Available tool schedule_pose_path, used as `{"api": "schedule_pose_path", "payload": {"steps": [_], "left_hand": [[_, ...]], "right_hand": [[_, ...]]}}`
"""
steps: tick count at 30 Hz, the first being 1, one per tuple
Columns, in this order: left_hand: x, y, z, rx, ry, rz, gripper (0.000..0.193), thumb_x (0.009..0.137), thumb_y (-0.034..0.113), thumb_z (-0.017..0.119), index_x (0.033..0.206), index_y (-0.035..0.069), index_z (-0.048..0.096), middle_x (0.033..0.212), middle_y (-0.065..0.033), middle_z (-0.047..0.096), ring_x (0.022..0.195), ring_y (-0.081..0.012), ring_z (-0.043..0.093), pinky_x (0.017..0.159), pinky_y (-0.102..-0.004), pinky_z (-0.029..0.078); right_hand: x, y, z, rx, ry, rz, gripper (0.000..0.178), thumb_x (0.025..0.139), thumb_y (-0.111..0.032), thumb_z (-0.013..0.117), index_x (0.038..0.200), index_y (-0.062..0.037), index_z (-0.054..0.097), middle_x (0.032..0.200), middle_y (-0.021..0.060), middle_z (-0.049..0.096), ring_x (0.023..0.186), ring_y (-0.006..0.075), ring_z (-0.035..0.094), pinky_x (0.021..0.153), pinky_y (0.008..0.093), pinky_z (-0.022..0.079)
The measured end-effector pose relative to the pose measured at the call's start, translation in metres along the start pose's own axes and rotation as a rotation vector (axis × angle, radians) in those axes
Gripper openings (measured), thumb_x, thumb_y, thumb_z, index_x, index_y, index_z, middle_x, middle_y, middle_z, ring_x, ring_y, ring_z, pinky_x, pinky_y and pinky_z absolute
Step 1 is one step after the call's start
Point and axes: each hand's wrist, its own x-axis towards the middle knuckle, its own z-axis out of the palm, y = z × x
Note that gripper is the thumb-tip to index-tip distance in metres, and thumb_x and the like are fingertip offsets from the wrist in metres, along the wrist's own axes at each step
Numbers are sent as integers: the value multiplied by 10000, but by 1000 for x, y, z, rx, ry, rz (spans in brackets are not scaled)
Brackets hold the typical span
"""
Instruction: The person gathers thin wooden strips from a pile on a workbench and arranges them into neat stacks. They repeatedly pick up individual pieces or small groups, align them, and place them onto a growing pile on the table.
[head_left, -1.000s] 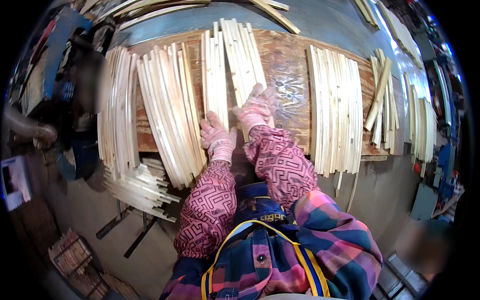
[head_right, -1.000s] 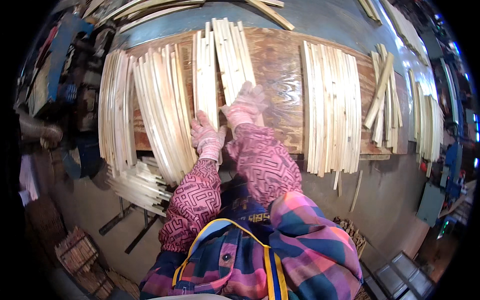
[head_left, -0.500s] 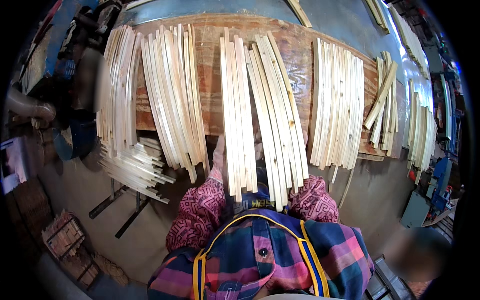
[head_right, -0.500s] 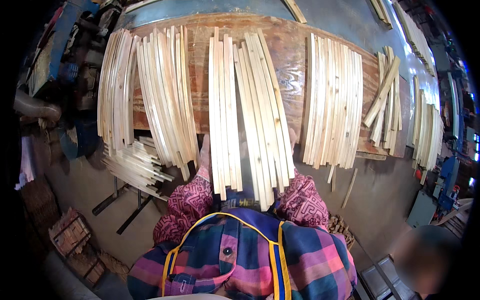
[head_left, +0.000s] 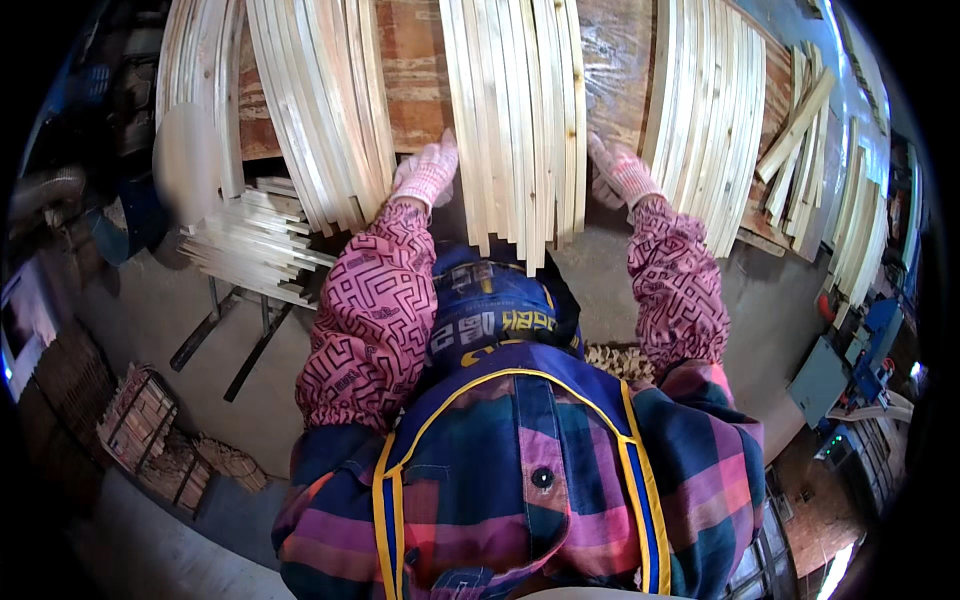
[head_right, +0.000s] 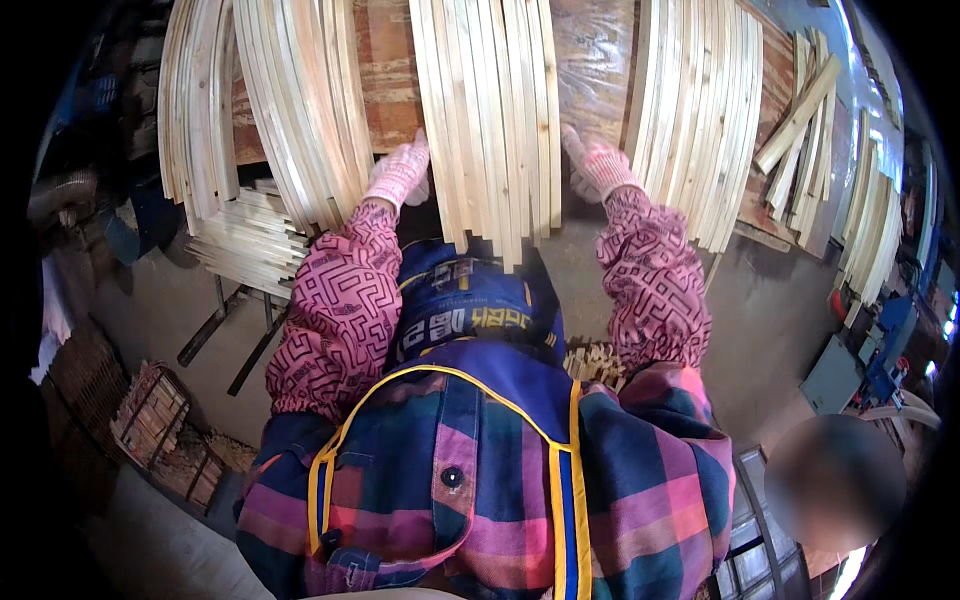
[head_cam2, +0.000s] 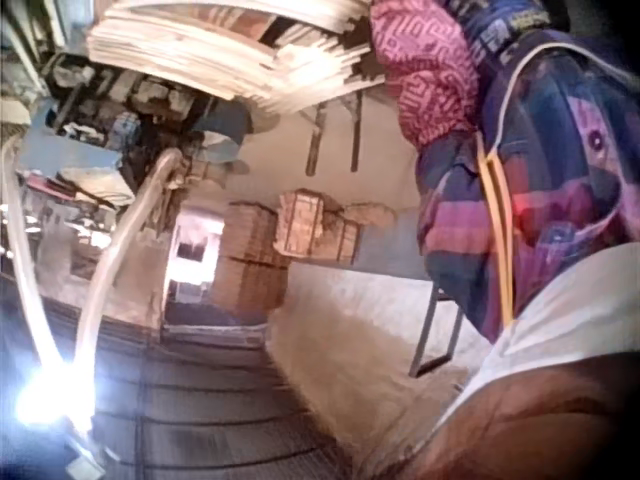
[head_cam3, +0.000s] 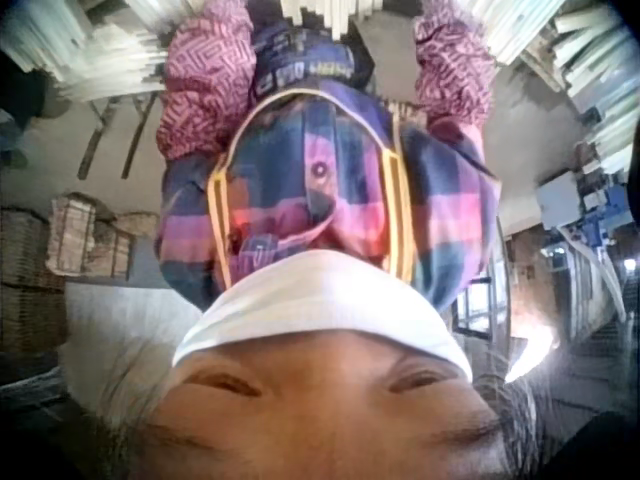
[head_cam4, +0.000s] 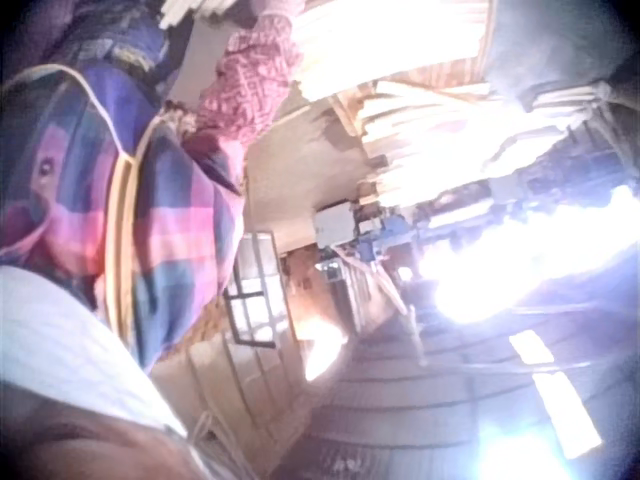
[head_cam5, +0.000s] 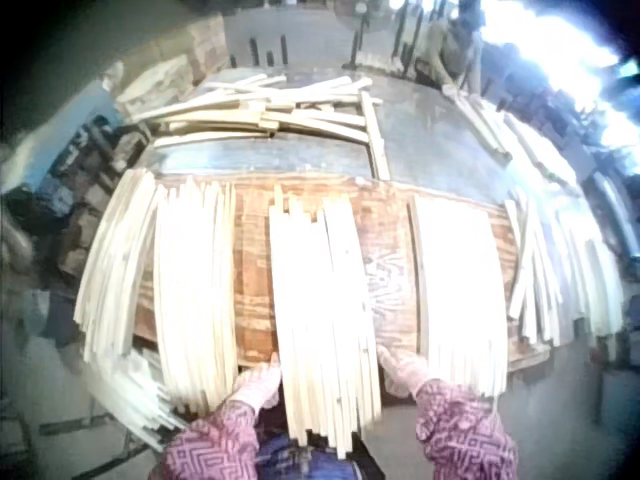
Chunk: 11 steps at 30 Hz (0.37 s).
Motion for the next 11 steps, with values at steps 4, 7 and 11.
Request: {"api": "schedule_pose_path", "payload": {"steps": [4,7,11], "left_hand": [[-21,25,-7,-17,63,-257,786,961,670,186,1227,102,659,1148,-171,697,1125,-388,633,925,-559,461],[-48,6,8,-317,189,-6,783,946,710,250,1217,106,669,1149,-178,690,1109,-372,636,950,-479,458],[-28,-44,70,-615,235,87,717,937,702,384,1268,123,647,1230,-157,664,1203,-309,593,1027,-401,430]], "right_hand": [[17,10,-5,-395,312,-251,586,980,-560,478,1089,-23,684,825,81,704,714,212,674,693,345,542],[8,30,9,265,155,-124,481,967,-493,564,992,-29,685,765,64,671,661,191,638,604,352,531],[-8,72,39,204,335,-358,516,911,-470,655,1203,-47,610,1049,134,667,946,219,646,774,393,557]]}}
